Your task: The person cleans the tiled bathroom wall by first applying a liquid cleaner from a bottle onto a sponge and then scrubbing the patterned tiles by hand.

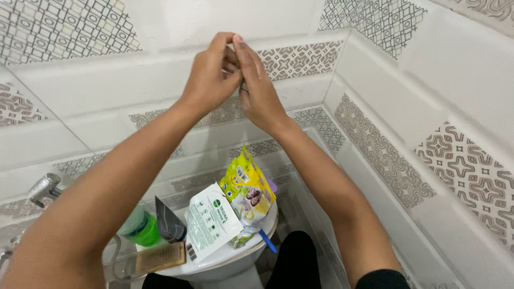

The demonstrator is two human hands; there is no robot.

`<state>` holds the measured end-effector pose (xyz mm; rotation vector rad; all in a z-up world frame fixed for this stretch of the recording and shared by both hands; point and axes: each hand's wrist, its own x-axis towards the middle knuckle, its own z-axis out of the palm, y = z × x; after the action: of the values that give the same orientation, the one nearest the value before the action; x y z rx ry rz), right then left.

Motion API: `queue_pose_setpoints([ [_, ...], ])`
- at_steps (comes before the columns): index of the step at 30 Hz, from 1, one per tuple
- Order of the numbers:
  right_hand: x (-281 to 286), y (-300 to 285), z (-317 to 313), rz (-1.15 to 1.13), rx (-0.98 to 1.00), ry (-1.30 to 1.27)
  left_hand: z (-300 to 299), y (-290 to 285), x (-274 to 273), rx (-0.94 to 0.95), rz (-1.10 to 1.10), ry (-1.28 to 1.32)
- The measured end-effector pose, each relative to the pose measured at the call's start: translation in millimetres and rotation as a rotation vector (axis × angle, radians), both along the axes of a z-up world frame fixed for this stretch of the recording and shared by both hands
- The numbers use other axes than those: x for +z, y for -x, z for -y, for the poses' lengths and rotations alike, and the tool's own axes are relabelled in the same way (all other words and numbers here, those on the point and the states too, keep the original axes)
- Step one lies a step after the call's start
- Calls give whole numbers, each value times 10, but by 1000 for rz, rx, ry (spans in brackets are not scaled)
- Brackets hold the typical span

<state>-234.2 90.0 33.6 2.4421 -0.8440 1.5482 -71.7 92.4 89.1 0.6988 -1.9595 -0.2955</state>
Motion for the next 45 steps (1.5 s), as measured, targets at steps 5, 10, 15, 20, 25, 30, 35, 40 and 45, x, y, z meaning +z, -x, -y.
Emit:
queue_pose_setpoints([
  [5, 229, 179, 554, 344, -37, -185, -51, -1064, 97, 351, 512, 681],
  [10, -235, -240, 1000, -98, -428, 448, 0, -1997, -270, 764, 1143, 834],
  [15, -456, 206, 1358, -585, -411, 862, 123, -2586, -669, 979, 1489, 924],
  [20, 230, 1471, 1707, 120, -592, 356, 224, -2745, -812, 973, 1387, 1038],
  [25, -793, 1012, 1755, 245, -691, 397, 272, -2820, -909, 962, 1360, 1064],
  [30, -2306, 801, 1258, -531, -528, 488, 616, -2927, -1137, 106, 662, 180],
  [35, -1654, 1433, 1546, -373, -731, 432, 953, -3380, -1529, 377, 1294, 745],
  [40, -16, 1684, 1790, 110, -657, 420, 979, -3420, -1672, 412, 1298, 672],
  [45, -706, 1135, 1679, 242, -740, 334, 588, -3037, -1294, 220, 692, 335],
])
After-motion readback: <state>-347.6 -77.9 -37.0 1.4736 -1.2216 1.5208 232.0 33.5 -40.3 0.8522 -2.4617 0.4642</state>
